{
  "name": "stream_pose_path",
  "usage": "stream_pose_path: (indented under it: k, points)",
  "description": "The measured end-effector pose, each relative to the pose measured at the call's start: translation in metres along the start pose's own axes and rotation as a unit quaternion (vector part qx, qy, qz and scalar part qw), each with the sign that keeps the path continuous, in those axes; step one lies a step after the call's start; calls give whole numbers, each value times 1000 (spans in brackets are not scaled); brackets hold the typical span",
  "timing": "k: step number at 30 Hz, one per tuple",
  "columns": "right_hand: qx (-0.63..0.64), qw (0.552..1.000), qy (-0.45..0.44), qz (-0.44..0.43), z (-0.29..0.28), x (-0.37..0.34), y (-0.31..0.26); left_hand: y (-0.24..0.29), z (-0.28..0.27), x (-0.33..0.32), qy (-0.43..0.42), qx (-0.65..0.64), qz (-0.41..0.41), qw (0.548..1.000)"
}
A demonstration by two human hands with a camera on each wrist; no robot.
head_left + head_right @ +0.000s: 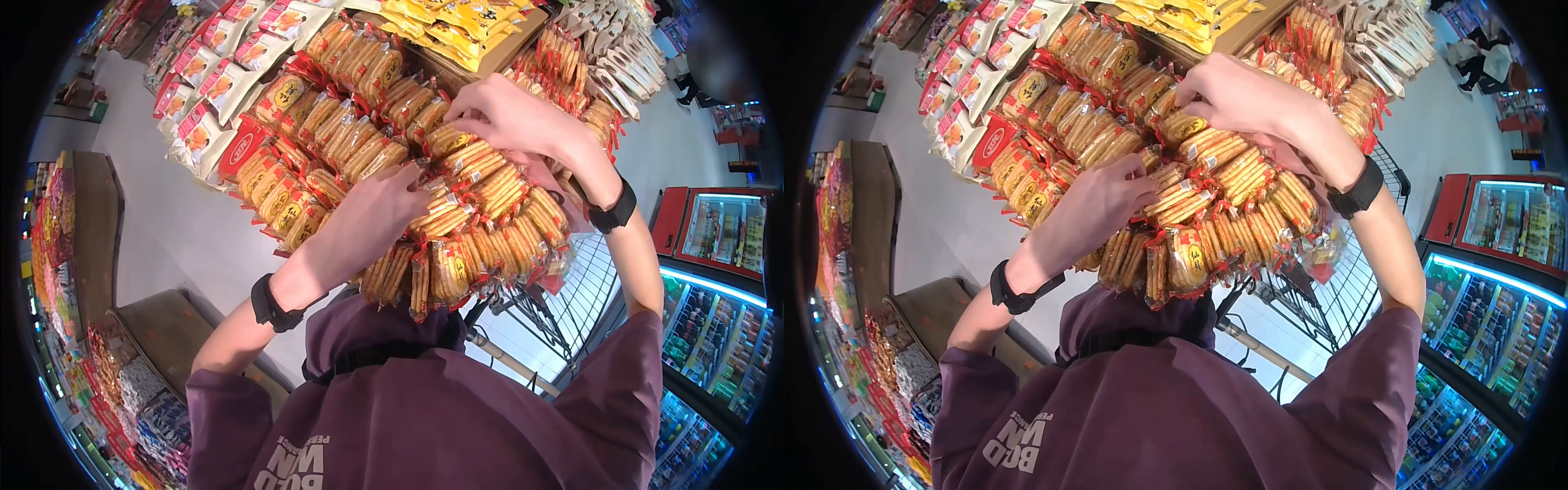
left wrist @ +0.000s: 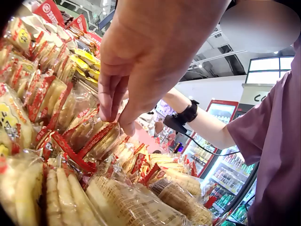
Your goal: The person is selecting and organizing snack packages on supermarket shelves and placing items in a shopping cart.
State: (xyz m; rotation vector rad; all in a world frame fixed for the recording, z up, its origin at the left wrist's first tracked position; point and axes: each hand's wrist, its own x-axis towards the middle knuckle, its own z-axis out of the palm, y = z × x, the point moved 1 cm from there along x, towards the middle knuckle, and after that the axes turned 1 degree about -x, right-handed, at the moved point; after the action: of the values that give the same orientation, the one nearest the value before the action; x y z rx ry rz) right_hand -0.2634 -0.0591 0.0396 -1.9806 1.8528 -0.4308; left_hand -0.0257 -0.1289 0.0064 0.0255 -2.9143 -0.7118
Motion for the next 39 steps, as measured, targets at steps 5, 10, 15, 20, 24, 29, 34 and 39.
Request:
stream_pose_path:
  k: [5, 10, 15, 20, 24, 29, 34, 39]
  points:
    - [-54, 990, 88, -95, -9, 27, 10, 8, -23, -9, 66, 3, -23, 998]
    - [-42, 973, 174, -148, -1, 60, -2, -11, -47, -21, 155, 25, -68, 985]
    - [-162, 974, 57, -149, 5, 92, -6, -35, -60, -39, 226, 62, -161, 959]
    - [-172, 955, 119, -210, 11, 93, -5, -68, -75, -51, 277, 171, -192, 926]
    - [-187, 942, 149, -237, 13, 94, -6, -94, -78, -48, 244, 202, -210, 925]
    - [-88, 961, 149, -214, 8, 80, -8, -104, -75, -39, 206, 234, -200, 929]
    - [-6, 988, 116, -103, -28, 49, -35, -87, -74, -24, 261, 216, -125, 933]
    - [57, 997, -18, -50, -12, 38, 1, -61, -52, 10, 233, 44, -39, 971]
